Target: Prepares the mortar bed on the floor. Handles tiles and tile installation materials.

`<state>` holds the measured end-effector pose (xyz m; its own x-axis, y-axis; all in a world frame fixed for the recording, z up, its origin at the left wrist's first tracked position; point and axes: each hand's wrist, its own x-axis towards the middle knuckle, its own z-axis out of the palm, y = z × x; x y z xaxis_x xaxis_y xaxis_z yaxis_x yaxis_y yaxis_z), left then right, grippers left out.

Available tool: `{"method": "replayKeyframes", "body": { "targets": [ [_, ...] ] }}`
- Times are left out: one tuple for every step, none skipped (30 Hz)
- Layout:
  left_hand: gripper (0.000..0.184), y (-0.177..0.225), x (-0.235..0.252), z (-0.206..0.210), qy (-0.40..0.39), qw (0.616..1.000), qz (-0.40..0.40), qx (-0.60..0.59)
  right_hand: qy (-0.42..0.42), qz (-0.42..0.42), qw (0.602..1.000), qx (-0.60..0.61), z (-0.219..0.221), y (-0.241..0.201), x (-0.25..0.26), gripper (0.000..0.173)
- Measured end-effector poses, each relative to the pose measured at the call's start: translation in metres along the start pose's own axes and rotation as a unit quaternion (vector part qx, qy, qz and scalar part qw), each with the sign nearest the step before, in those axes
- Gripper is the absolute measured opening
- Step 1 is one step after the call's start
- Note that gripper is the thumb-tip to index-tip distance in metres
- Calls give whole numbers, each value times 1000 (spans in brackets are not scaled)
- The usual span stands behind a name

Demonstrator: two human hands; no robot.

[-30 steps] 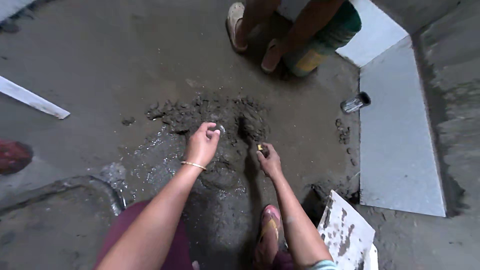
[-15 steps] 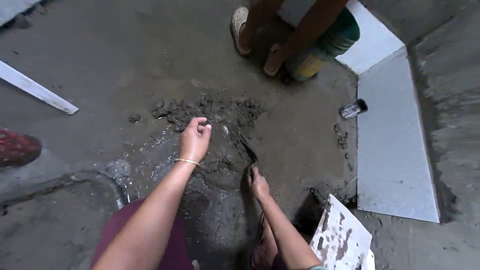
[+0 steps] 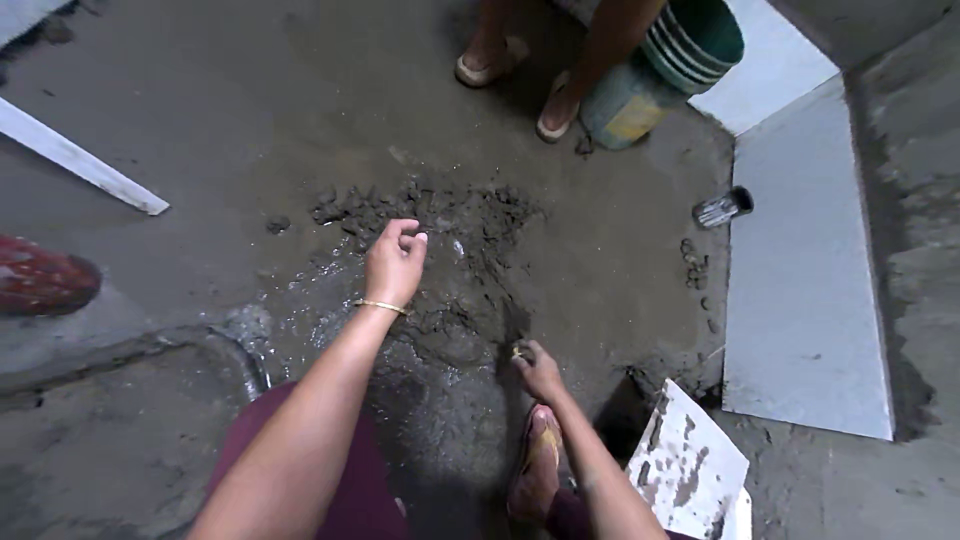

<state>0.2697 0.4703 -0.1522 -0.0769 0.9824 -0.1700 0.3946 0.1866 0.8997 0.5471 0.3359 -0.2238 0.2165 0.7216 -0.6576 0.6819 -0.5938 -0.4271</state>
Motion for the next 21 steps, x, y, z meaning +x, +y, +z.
{"method": "replayKeyframes", "body": {
  "targets": [
    [37, -1, 2, -1, 0, 1000, -7, -2, 15, 2, 998, 57, -11, 12, -4, 47],
    [37, -2, 3, -2, -2, 1000, -13, -5, 41, 11, 992, 122, -16, 22, -6, 47],
    [37, -2, 3, -3, -2, 1000, -15, -9, 70, 27, 978, 195, -16, 28, -5, 45],
    [38, 1, 2, -3, 4, 1000, -14, -14, 92, 46, 958, 267, -13, 30, -2, 43],
    [37, 4, 2, -4, 11, 1000, -13, -20, 107, 68, 934, 333, -6, 29, 3, 42],
    [37, 6, 2, -4, 15, 1000, -11, -24, 111, 91, 912, 384, 3, 27, 7, 40],
    [36, 7, 1, -4, 17, 1000, -9, -25, 106, 107, 895, 420, 16, 24, 9, 39],
    [36, 7, -1, -2, 13, 1000, -6, -21, 98, 113, 881, 449, 30, 20, 9, 37],
    [35, 6, -4, 0, 8, 1000, -4, -18, 91, 111, 867, 477, 45, 16, 9, 35],
    [35, 6, -7, 2, 2, 1000, -2, -15, 87, 104, 851, 507, 57, 10, 11, 33],
    [35, 6, -10, 4, -5, 1000, -2, -13, 82, 99, 834, 537, 66, 3, 15, 30],
    [35, 6, -12, 6, -10, 1000, -1, -10, 75, 94, 817, 564, 70, -3, 21, 28],
    [35, 7, -14, 9, -13, 1000, 1, -10, 69, 84, 805, 583, 70, -12, 29, 27],
    [35, 8, -17, 13, -16, 1000, 4, -12, 61, 70, 801, 592, 67, -23, 37, 26],
    [35, 8, -19, 16, -19, 1000, 9, -9, 53, 58, 803, 591, 63, -35, 46, 26],
    [35, 8, -21, 19, -24, 1000, 15, -5, 48, 49, 806, 587, 56, -47, 54, 26],
    [35, 9, -23, 22, -31, 999, 20, 1, 46, 44, 809, 585, 49, -56, 58, 26],
    [35, 9, -24, 25, -34, 999, 23, 6, 48, 40, 811, 581, 43, -61, 59, 28],
    [35, 8, -23, 26, -35, 999, 25, 8, 56, 32, 818, 571, 39, -63, 55, 30],
    [35, 8, -21, 27, -36, 999, 23, 4, 67, 19, 832, 550, 36, -62, 48, 32],
    [35, 9, -18, 28, -34, 999, 17, -3, 81, -4, 856, 511, 33, -60, 40, 35]
  ]
}}
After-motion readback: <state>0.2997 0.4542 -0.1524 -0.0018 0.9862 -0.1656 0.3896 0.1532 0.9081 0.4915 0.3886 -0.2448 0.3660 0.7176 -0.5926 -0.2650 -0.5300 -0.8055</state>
